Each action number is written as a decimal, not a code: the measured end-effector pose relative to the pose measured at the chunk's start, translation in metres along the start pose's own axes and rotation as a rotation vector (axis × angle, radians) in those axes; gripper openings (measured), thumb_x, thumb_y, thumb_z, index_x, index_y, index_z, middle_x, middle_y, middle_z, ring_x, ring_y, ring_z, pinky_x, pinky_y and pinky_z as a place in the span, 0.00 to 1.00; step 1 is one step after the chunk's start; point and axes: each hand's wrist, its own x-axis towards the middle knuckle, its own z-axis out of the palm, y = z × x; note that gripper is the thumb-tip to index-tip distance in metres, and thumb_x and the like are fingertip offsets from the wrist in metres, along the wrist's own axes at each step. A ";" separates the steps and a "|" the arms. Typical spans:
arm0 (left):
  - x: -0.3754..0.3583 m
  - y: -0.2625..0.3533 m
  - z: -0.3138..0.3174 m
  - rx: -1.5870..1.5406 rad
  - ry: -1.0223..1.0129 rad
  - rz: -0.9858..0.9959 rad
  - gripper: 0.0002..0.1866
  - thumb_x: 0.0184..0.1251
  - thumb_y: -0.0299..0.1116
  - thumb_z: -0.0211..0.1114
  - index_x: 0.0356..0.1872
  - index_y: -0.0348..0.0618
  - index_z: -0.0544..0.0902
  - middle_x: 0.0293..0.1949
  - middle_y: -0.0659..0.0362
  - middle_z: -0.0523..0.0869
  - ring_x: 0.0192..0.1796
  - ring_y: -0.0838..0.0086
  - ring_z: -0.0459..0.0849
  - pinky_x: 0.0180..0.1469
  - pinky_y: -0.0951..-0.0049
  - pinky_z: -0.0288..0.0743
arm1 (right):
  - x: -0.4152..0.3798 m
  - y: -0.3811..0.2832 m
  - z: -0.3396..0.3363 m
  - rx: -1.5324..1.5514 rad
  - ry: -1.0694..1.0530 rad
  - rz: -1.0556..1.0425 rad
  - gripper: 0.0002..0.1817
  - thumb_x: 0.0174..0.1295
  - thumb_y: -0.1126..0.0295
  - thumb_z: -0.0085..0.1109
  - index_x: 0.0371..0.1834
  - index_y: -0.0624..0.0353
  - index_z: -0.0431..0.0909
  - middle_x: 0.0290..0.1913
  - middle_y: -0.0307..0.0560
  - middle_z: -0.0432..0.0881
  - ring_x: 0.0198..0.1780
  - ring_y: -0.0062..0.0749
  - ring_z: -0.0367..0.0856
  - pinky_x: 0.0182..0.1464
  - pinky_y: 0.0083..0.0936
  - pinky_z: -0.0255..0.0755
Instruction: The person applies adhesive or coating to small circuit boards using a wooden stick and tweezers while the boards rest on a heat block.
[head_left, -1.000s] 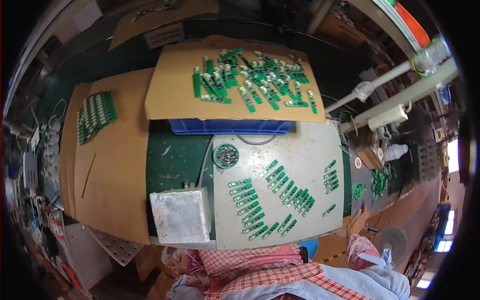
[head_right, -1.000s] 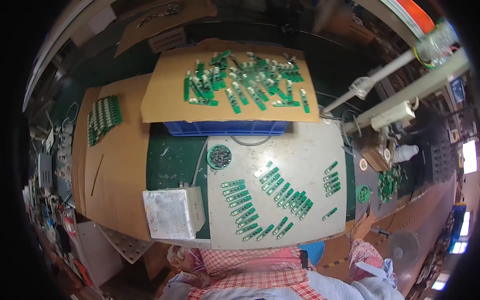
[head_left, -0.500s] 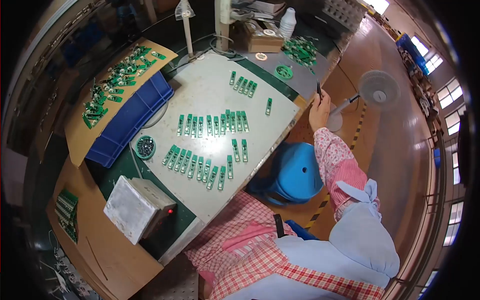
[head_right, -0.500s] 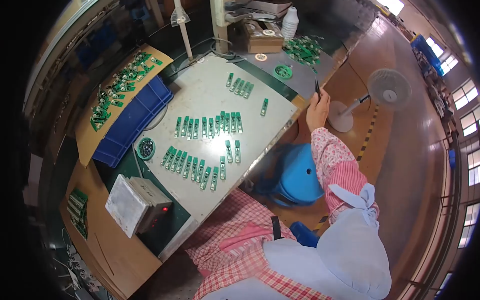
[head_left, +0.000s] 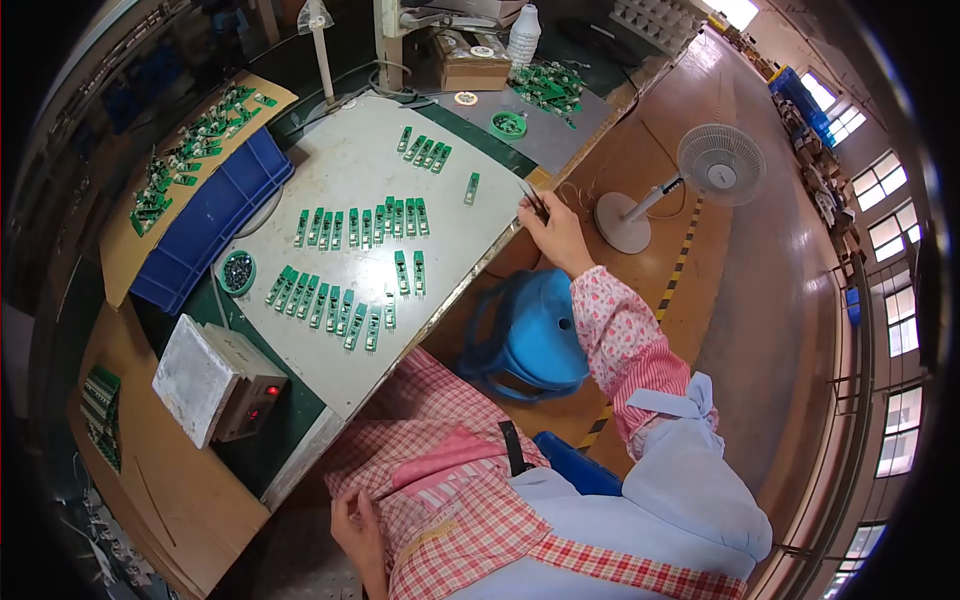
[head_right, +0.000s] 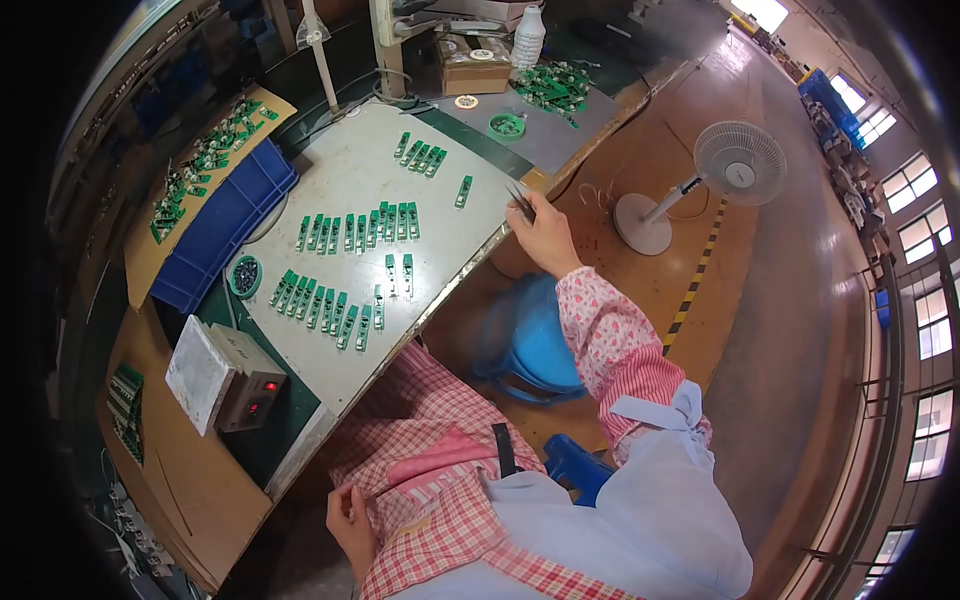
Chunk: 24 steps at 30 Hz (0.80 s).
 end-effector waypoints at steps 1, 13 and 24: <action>0.011 0.027 0.007 0.040 -0.036 0.123 0.05 0.66 0.27 0.65 0.38 0.37 0.83 0.34 0.55 0.85 0.36 0.67 0.82 0.41 0.68 0.73 | 0.016 -0.001 -0.002 -0.025 -0.064 -0.026 0.17 0.61 0.60 0.61 0.49 0.58 0.79 0.32 0.50 0.84 0.35 0.36 0.84 0.41 0.33 0.75; 0.102 0.195 0.110 0.176 -0.143 0.788 0.10 0.56 0.30 0.72 0.39 0.43 0.84 0.33 0.60 0.83 0.36 0.68 0.79 0.46 0.68 0.63 | 0.133 -0.007 0.001 -0.217 -0.734 -0.257 0.22 0.53 0.64 0.59 0.55 0.46 0.80 0.32 0.51 0.85 0.36 0.42 0.85 0.41 0.35 0.76; 0.191 0.267 0.208 0.602 -0.093 0.841 0.27 0.53 0.46 0.74 0.51 0.39 0.80 0.49 0.54 0.78 0.52 0.62 0.74 0.53 0.60 0.61 | 0.110 -0.002 -0.006 -0.285 -0.727 -0.274 0.16 0.53 0.60 0.56 0.47 0.42 0.78 0.23 0.44 0.83 0.28 0.43 0.84 0.33 0.38 0.76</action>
